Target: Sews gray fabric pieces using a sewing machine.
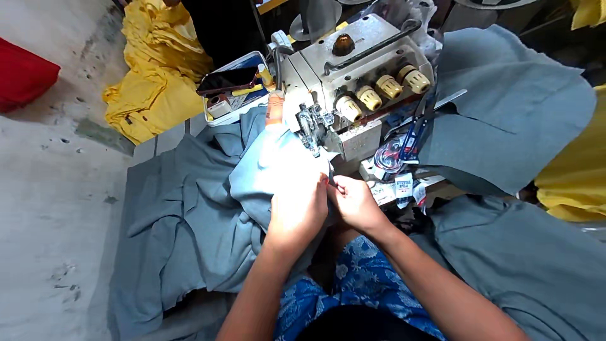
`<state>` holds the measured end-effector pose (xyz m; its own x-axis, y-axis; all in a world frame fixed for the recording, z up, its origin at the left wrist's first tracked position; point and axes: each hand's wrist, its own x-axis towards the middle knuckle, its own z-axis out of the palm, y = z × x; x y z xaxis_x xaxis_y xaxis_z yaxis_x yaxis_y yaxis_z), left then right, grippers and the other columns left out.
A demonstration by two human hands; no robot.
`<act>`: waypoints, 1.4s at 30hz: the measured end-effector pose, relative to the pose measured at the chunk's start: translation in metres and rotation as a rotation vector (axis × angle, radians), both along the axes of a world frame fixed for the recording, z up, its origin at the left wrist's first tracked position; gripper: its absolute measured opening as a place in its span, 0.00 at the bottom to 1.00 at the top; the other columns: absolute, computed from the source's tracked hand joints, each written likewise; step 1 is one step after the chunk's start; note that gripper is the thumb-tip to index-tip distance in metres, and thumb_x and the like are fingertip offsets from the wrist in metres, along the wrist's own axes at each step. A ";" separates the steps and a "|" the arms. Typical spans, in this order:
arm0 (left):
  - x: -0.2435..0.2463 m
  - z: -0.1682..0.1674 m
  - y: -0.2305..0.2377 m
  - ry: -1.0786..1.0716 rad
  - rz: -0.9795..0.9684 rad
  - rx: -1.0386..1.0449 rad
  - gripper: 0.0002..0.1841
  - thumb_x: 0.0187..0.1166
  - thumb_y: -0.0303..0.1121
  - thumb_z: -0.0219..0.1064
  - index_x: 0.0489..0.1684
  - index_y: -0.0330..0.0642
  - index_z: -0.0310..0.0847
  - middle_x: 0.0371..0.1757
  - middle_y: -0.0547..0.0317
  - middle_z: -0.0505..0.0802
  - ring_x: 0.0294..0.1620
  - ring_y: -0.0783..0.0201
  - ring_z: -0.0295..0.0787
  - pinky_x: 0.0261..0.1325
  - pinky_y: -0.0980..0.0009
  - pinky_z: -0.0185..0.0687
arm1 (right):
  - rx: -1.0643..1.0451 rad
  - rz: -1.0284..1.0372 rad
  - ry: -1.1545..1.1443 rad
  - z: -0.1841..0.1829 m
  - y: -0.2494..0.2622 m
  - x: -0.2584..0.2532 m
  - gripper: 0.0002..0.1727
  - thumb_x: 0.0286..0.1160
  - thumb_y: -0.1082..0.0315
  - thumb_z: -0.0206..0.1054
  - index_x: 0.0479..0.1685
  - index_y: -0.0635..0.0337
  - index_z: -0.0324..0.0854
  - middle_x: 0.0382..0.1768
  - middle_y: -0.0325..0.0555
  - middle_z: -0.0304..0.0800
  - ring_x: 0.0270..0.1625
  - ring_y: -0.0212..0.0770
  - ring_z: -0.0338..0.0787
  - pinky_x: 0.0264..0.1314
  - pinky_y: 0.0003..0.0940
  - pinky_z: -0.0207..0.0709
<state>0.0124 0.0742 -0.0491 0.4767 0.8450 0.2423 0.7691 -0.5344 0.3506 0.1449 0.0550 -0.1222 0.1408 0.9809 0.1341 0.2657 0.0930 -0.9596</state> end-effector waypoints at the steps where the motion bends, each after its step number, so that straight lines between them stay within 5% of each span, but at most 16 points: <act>1: 0.001 0.000 0.006 -0.003 0.011 -0.022 0.11 0.84 0.30 0.62 0.38 0.39 0.92 0.32 0.51 0.93 0.38 0.51 0.93 0.39 0.48 0.85 | 0.010 -0.011 -0.040 0.000 0.004 -0.001 0.10 0.78 0.70 0.64 0.28 0.64 0.83 0.17 0.34 0.74 0.22 0.22 0.72 0.29 0.21 0.68; 5: -0.007 -0.008 0.023 -0.124 -0.011 -0.138 0.09 0.82 0.31 0.66 0.49 0.42 0.93 0.45 0.54 0.96 0.49 0.56 0.93 0.53 0.50 0.86 | -0.134 0.084 -0.155 -0.011 -0.004 -0.002 0.10 0.70 0.72 0.65 0.39 0.71 0.87 0.34 0.56 0.91 0.40 0.48 0.90 0.47 0.50 0.81; 9: -0.024 -0.016 0.037 -0.282 -0.065 -0.211 0.07 0.74 0.33 0.75 0.42 0.41 0.92 0.39 0.60 0.94 0.42 0.71 0.90 0.50 0.68 0.85 | -0.303 0.480 0.446 -0.003 -0.065 0.009 0.08 0.67 0.76 0.60 0.41 0.57 0.81 0.31 0.31 0.89 0.27 0.25 0.88 0.28 0.26 0.86; 11: -0.031 -0.015 0.043 -0.295 -0.126 -0.275 0.07 0.73 0.32 0.76 0.41 0.39 0.91 0.39 0.61 0.93 0.43 0.74 0.88 0.50 0.72 0.83 | -0.441 0.680 0.657 -0.008 -0.090 0.024 0.12 0.71 0.76 0.58 0.43 0.48 0.81 0.33 0.25 0.93 0.27 0.22 0.90 0.25 0.22 0.86; 13: -0.035 -0.014 0.051 -0.284 -0.180 -0.301 0.07 0.71 0.31 0.76 0.40 0.39 0.89 0.41 0.60 0.92 0.44 0.74 0.86 0.51 0.72 0.83 | -0.598 0.822 0.357 -0.020 -0.096 0.043 0.07 0.72 0.76 0.60 0.42 0.55 0.80 0.30 0.31 0.89 0.26 0.26 0.87 0.25 0.26 0.83; 15: -0.036 -0.011 0.056 -0.264 -0.200 -0.287 0.07 0.71 0.31 0.77 0.38 0.38 0.89 0.37 0.59 0.91 0.40 0.71 0.86 0.47 0.69 0.82 | -0.623 0.875 -0.171 -0.018 -0.089 0.051 0.10 0.77 0.71 0.68 0.48 0.70 0.84 0.37 0.57 0.89 0.39 0.51 0.89 0.44 0.52 0.80; 17: -0.037 -0.012 0.057 -0.245 -0.209 -0.260 0.07 0.71 0.32 0.76 0.38 0.39 0.89 0.36 0.60 0.91 0.38 0.71 0.86 0.46 0.69 0.82 | -0.426 0.624 -0.396 -0.008 -0.077 0.053 0.19 0.80 0.62 0.69 0.56 0.71 0.85 0.45 0.66 0.90 0.50 0.64 0.91 0.56 0.66 0.80; 19: -0.038 -0.012 0.055 -0.225 -0.220 -0.236 0.09 0.71 0.33 0.76 0.41 0.38 0.90 0.40 0.58 0.92 0.43 0.69 0.88 0.52 0.68 0.83 | -0.179 0.311 -0.295 -0.002 -0.051 0.047 0.22 0.81 0.62 0.65 0.64 0.71 0.84 0.47 0.58 0.91 0.46 0.47 0.91 0.52 0.45 0.84; 21: -0.041 -0.010 0.051 -0.226 -0.213 -0.238 0.09 0.71 0.33 0.77 0.42 0.38 0.90 0.39 0.58 0.92 0.42 0.71 0.87 0.50 0.69 0.83 | -0.265 0.219 0.021 0.013 -0.024 0.037 0.20 0.85 0.65 0.64 0.68 0.69 0.79 0.51 0.50 0.90 0.42 0.29 0.89 0.41 0.23 0.83; 22: -0.044 -0.009 0.047 -0.240 -0.200 -0.246 0.08 0.71 0.32 0.77 0.40 0.37 0.90 0.37 0.59 0.92 0.40 0.72 0.87 0.48 0.71 0.82 | -0.325 0.187 0.203 0.016 -0.015 0.030 0.15 0.84 0.68 0.66 0.63 0.68 0.80 0.44 0.44 0.90 0.33 0.24 0.88 0.30 0.18 0.82; 25: -0.054 -0.005 0.034 -0.271 -0.080 -0.219 0.05 0.74 0.32 0.74 0.36 0.41 0.90 0.32 0.64 0.91 0.34 0.78 0.85 0.40 0.76 0.81 | -0.379 0.152 0.450 0.018 -0.001 0.016 0.03 0.82 0.73 0.68 0.42 0.64 0.81 0.22 0.35 0.84 0.16 0.22 0.79 0.16 0.15 0.72; 27: -0.054 0.002 0.019 -0.244 0.043 -0.150 0.07 0.76 0.36 0.73 0.34 0.43 0.89 0.29 0.66 0.89 0.31 0.78 0.83 0.37 0.76 0.78 | -0.358 0.164 0.410 0.015 -0.001 0.015 0.08 0.82 0.71 0.67 0.33 0.60 0.80 0.19 0.32 0.80 0.14 0.21 0.74 0.16 0.14 0.68; 29: -0.045 0.008 0.002 -0.182 0.094 -0.020 0.08 0.76 0.39 0.70 0.33 0.46 0.91 0.25 0.68 0.89 0.26 0.77 0.83 0.31 0.75 0.77 | -0.324 0.159 0.335 0.015 -0.006 0.015 0.07 0.82 0.70 0.68 0.34 0.61 0.81 0.19 0.33 0.81 0.15 0.21 0.76 0.18 0.14 0.72; 33: -0.011 0.012 -0.026 -0.003 0.077 0.178 0.10 0.78 0.34 0.67 0.34 0.41 0.93 0.24 0.53 0.92 0.25 0.53 0.91 0.26 0.53 0.83 | -0.136 0.060 0.086 0.011 -0.018 0.010 0.07 0.79 0.69 0.65 0.36 0.61 0.86 0.17 0.27 0.76 0.17 0.14 0.73 0.22 0.11 0.69; 36: 0.003 0.009 -0.026 0.068 0.073 0.173 0.10 0.78 0.32 0.66 0.31 0.43 0.93 0.24 0.54 0.91 0.27 0.52 0.92 0.26 0.53 0.81 | -0.019 -0.011 -0.039 0.005 -0.016 0.007 0.10 0.77 0.68 0.62 0.32 0.62 0.86 0.17 0.26 0.71 0.21 0.14 0.65 0.27 0.13 0.60; 42: 0.018 0.005 0.007 0.144 0.125 0.072 0.10 0.79 0.30 0.65 0.31 0.39 0.92 0.26 0.50 0.91 0.33 0.47 0.91 0.33 0.47 0.81 | 0.008 -0.029 -0.090 0.011 0.005 0.007 0.08 0.78 0.71 0.66 0.36 0.65 0.88 0.15 0.32 0.73 0.20 0.20 0.68 0.27 0.20 0.64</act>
